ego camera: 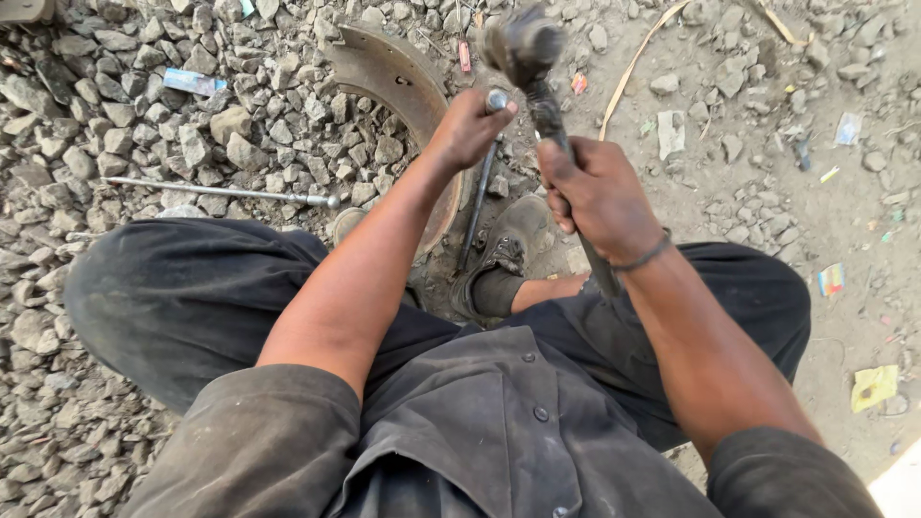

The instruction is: The person sits on the ground and uses a hammer and a metal punch to drive fasteners into a curved metal plate. The person repeatedly positions the punch and strikes it with the hammer to secure the fasteners.

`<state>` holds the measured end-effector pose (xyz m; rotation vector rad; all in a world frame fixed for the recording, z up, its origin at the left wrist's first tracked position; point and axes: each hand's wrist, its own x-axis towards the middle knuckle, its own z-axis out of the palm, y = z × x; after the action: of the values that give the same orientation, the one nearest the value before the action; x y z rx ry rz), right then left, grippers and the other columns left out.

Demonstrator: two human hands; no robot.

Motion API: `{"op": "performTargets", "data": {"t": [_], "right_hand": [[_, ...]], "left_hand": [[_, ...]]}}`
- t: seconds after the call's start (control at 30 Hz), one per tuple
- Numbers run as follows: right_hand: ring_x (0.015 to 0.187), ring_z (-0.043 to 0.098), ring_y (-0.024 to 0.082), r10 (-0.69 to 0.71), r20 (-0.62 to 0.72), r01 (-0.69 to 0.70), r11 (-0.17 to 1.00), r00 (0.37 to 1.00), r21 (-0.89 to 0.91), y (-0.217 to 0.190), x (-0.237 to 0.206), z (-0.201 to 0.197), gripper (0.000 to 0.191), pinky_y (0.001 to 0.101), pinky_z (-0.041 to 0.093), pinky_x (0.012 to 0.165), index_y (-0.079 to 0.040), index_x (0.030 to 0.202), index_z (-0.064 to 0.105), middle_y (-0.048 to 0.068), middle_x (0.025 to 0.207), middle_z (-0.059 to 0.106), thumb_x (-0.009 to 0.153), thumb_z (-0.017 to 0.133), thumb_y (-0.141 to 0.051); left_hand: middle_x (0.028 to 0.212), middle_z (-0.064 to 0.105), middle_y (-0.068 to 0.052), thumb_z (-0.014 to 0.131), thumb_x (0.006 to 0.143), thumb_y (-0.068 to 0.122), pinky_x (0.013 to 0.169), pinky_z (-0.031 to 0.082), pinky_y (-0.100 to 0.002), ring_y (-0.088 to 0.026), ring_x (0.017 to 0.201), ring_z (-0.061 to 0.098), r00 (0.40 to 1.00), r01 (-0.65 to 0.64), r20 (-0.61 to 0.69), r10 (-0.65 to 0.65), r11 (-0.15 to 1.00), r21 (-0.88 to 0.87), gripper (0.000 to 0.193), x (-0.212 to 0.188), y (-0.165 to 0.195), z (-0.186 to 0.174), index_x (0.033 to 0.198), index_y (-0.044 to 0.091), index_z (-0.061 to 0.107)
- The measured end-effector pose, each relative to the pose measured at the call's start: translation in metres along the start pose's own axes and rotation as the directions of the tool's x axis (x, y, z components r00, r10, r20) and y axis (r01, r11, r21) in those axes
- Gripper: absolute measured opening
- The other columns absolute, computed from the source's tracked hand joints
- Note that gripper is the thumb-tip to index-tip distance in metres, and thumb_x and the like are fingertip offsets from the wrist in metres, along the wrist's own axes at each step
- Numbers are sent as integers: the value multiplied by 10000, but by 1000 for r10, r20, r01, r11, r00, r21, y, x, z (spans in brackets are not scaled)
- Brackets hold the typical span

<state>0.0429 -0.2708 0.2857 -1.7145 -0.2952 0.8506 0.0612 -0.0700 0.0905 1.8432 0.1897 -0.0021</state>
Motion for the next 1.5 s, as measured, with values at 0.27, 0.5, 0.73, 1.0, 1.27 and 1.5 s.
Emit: {"op": "performTargets", "data": {"t": [0.27, 0.5, 0.73, 1.0, 1.27, 1.5], "right_hand": [[570, 534, 101, -557, -55, 552, 799, 829, 237, -43, -50, -3, 502, 241, 423, 485, -46, 1027, 564, 37, 742, 549, 1040, 604, -545], [483, 445, 100, 41, 6, -41, 999, 999, 35, 41, 6, -1, 552, 259, 373, 415, -36, 817, 555, 15, 667, 492, 1042, 535, -539], [483, 475, 122, -209, -69, 218, 961, 975, 168, -1, -19, -11, 542, 279, 396, 426, -27, 1017, 563, 75, 684, 532, 1073, 505, -563], [452, 457, 119, -562, -86, 566, 794, 823, 225, 4, -16, 0, 560, 231, 363, 396, -51, 959, 531, 98, 773, 579, 1088, 503, -596], [407, 433, 100, 109, -141, -95, 990, 984, 100, 32, 0, 3, 546, 259, 363, 379, -66, 806, 568, 6, 564, 495, 1029, 512, -561], [466, 437, 142, -549, -158, 571, 792, 821, 215, -32, -36, -9, 552, 298, 373, 420, -39, 1022, 503, 86, 677, 467, 1122, 495, -582]], "left_hand": [[653, 579, -10, 616, 1026, 306, 557, 457, -390, -152, 572, 496, 998, 68, -6, -68, 997, 31, 408, 4, -2, 2, 696, 83, 532], [653, 582, -88, 663, 941, 252, 588, 469, -409, -198, 605, 554, 997, -82, 12, 81, 992, 97, 249, 2, -9, 2, 874, 13, 633], [643, 502, -10, 612, 1043, 295, 583, 410, -397, -154, 603, 448, 999, 14, 45, -13, 1000, -17, 425, 2, -9, -8, 714, 40, 530], [629, 517, -20, 612, 1039, 304, 587, 427, -401, -162, 597, 453, 998, 40, 46, -41, 999, 26, 429, 1, -13, -4, 716, 30, 545], [650, 512, -46, 654, 1020, 294, 607, 450, -405, -176, 631, 465, 991, -135, 20, 136, 991, -11, 383, -1, -30, 3, 781, 1, 593], [627, 505, -22, 616, 1035, 324, 586, 415, -406, -169, 587, 432, 995, 78, 62, -81, 996, 52, 458, 5, -22, 1, 704, 20, 525]]}}
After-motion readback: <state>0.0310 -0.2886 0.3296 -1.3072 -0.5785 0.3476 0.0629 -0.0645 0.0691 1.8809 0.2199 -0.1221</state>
